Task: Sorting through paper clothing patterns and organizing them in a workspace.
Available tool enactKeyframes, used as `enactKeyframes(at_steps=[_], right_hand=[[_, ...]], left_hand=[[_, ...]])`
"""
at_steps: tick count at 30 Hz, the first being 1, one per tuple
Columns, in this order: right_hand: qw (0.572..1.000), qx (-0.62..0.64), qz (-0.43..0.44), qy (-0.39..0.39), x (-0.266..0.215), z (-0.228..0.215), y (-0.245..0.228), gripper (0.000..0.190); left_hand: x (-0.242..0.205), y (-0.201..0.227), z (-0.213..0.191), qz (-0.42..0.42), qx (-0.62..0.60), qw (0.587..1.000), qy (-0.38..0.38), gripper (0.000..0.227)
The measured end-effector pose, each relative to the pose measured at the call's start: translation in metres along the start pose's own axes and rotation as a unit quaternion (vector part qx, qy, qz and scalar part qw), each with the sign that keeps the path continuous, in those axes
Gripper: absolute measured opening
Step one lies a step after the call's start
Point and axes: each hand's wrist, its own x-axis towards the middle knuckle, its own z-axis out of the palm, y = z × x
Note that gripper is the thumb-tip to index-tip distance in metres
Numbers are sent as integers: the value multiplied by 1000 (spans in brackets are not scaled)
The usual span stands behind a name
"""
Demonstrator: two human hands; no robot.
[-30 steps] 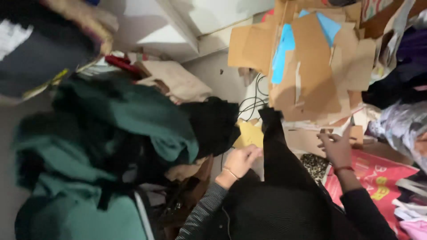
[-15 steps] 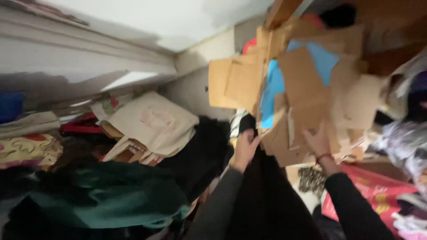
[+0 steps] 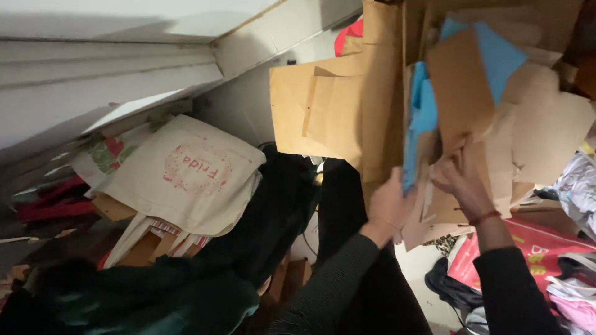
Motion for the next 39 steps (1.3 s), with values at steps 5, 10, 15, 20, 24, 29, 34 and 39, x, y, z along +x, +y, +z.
enactKeyframes(at_steps=[5, 10, 15, 20, 24, 29, 34, 39], right_hand=[[988, 10, -137, -69, -34, -14, -37, 109], [992, -8, -104, -69, -45, -20, -62, 103], [987, -14, -141, -79, -46, -15, -63, 100], [997, -6, -72, -38, -45, -17, -47, 90], [998, 15, -63, 24, -52, -23, -33, 79], [984, 83, -53, 146, -20, -59, 93, 20], [875, -380, -244, 176, -20, -104, 157, 12], [854, -407, -265, 187, -35, -100, 142, 31]], left_hand=[[-26, 48, 39, 80, 98, 992, -17, 35], [-29, 57, 43, 175, 100, 979, 40, 57], [-33, 53, 49, 170, 100, 980, 40, 60], [-38, 30, 70, 177, 172, 969, 8, 31], [-42, 33, 76, 217, 199, 955, 29, 31], [-45, 56, 64, 232, 226, 946, -3, 41], [-35, 46, 60, 281, 193, 940, -19, 39], [27, 39, 34, 233, 87, 968, -24, 25]])
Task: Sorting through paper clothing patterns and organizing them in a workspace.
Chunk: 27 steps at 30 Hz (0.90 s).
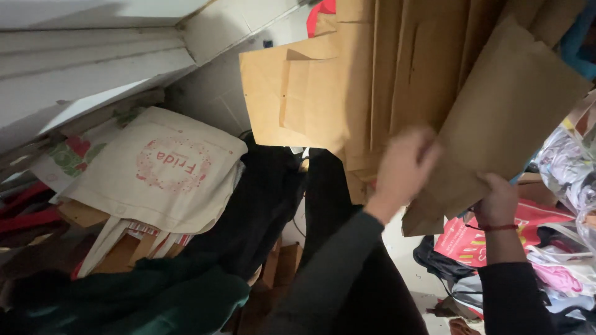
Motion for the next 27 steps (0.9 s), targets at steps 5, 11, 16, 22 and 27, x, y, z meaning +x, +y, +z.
enactKeyframes(at_steps=[5, 11, 16, 22, 27], right_hand=[[987, 132, 84, 41, -13, 29, 26, 13], [954, 221, 198, 48, -10, 7, 3, 16], [717, 590, 355, 110, 3, -17, -21, 18], [889, 387, 235, 72, -6, -15, -3, 19], [692, 619, 353, 116, 25, -38, -65, 25]], left_hand=[[76, -30, -11, -181, -2, 960, 212, 70], [67, -19, 28, -115, 157, 981, 23, 76], [22, 45, 21, -74, 175, 982, -9, 82], [-18, 32, 34, -88, 176, 979, -47, 81], [7, 19, -32, -105, 186, 976, 38, 75]])
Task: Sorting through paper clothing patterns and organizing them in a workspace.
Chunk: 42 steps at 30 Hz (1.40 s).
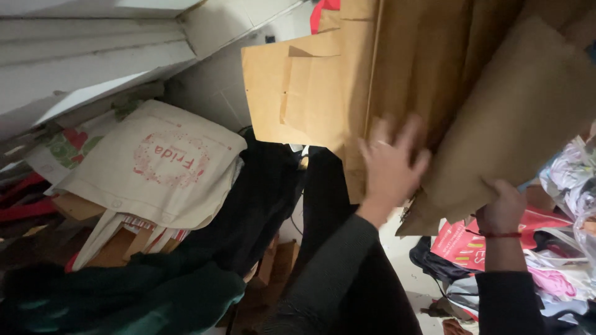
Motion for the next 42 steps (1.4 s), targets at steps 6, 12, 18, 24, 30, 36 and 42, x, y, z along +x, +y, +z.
enactKeyframes(at_steps=[6, 12, 18, 24, 30, 36, 42], right_hand=[[812, -493, -299, -88, 28, -45, 42, 14], [983, -158, -80, -46, 29, -22, 36, 13], [994, -36, -55, -87, 25, -5, 25, 24], [724, -602, -328, -76, 37, -52, 43, 16], [987, 60, 11, -147, -45, 71, -73, 49], [951, -293, -87, 32, -14, 57, -50, 59], [918, -370, -136, -49, -4, 56, -41, 56]], left_hand=[[58, -54, -12, -200, -222, 943, 149, 103], [70, -43, -26, -285, -139, 945, 86, 104], [58, -82, 48, -174, -399, 895, 98, 104], [-8, 44, 53, -41, -87, 990, -106, 83], [-31, 78, 58, 76, -98, 992, 12, 82], [-39, 9, 71, 170, -202, 954, -143, 93], [-38, -148, 123, -338, -517, 723, 308, 32]])
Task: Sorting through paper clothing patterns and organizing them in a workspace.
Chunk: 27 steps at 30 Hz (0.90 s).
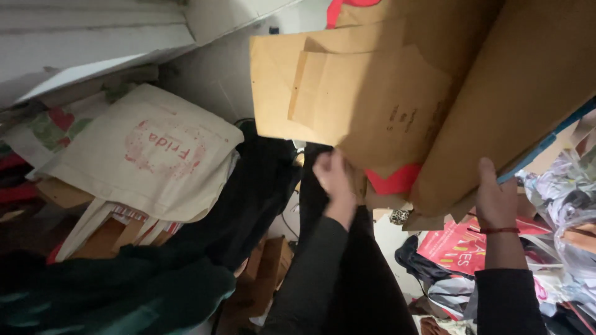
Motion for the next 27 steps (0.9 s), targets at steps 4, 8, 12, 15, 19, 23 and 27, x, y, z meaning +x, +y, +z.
enactKeyframes(at_steps=[4, 8, 12, 15, 19, 23, 27], right_hand=[[999, 15, 46, -24, 2, 7, -10, 53], [999, -33, 9, -26, 0, 9, -15, 51], [997, -68, -27, -24, 2, 7, -17, 52], [984, -179, 7, -1, 0, 8, -30, 55], [995, -87, 38, -20, 0, 11, -43, 54], [996, -83, 12, -38, 4, 10, -38, 55], [996, -81, -1, -41, 10, 4, -28, 54]], left_hand=[[51, 62, -19, -175, -120, 977, 30, 69], [54, 61, 1, -92, -259, 961, -17, 74], [20, 74, 18, -121, -230, 965, -30, 74], [-13, 116, 27, -10, -159, 984, -78, 53], [-55, 124, 42, 214, 269, 935, -88, 28], [-114, 156, 75, 254, 259, 910, -201, 35], [-140, 162, 81, 282, 265, 876, -288, 63]])
